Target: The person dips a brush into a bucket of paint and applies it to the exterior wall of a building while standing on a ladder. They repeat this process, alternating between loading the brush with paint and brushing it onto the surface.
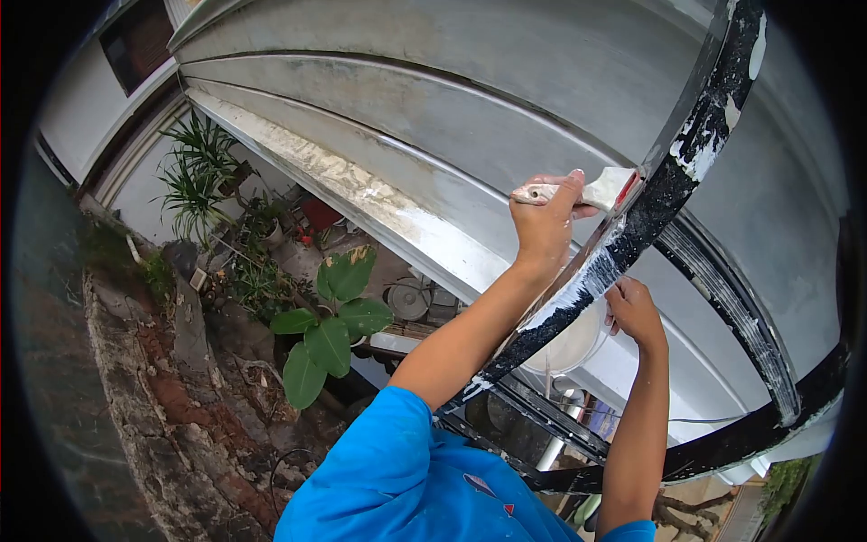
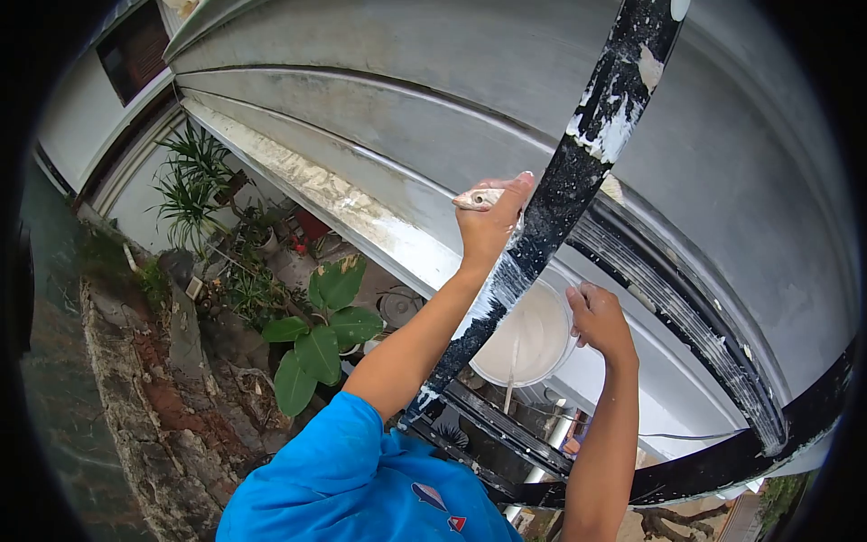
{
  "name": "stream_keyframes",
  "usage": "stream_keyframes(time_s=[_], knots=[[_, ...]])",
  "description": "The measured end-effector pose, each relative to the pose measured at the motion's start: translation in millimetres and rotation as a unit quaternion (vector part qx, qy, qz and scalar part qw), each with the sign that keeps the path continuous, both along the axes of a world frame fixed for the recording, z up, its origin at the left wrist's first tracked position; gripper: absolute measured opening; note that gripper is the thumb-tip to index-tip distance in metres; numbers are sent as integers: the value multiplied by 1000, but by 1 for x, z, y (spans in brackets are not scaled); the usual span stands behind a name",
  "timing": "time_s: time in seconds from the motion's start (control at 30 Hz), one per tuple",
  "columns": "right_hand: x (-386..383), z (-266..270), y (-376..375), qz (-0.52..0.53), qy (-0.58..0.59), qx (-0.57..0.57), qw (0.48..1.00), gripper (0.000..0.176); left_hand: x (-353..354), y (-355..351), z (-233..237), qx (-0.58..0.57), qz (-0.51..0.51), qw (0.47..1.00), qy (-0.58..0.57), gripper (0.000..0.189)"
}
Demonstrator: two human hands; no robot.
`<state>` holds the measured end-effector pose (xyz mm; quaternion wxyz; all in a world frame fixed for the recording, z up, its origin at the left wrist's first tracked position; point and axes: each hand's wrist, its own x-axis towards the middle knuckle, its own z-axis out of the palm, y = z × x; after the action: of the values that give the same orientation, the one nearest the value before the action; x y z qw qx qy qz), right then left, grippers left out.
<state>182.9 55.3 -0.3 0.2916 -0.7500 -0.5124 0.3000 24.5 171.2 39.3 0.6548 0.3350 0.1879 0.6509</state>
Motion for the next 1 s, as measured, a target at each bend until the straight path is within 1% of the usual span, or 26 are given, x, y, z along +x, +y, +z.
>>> stream_keyframes(time_s=[0.07,0.17,0.23,0.3,0.37,0.47,0.6,0.63,0.73,0.83,0.93,1.0], knots=[[1,0,-2,-3,7,-5,1000,33,11,7,0,19,30,999,-2,21],[2,-3,-2,-1,17,3,1000,33,-18,61,-5,11,66,994,-90,21],[2,-1,-2,9,15,0,1000,33,-54,100,-3,5,170,983,-75,21],[2,-2,-2,18,10,-3,1000,33,-97,144,2,12,285,956,-65,22],[2,-3,-1,29,1,-4,1000,34,-131,186,8,-13,360,930,-78,21],[1,-3,0,26,2,-5,1000,35,-140,202,18,-38,372,924,-84,19],[0,-3,3,32,-3,-15,999,35,-107,174,11,23,309,950,-45,17],[0,-3,2,32,-6,-15,999,35,-103,174,7,41,300,952,-30,22],[1,-4,-1,35,-6,-21,999,35,-101,177,7,84,317,945,-13,19],[-2,0,0,31,-18,-34,999,34,-108,185,14,135,356,918,106,20],[-3,2,-2,24,-15,-36,999,33,-109,183,26,125,364,909,160,22],[-5,2,0,21,-16,-40,999,33,-92,165,33,120,303,937,122,21]])
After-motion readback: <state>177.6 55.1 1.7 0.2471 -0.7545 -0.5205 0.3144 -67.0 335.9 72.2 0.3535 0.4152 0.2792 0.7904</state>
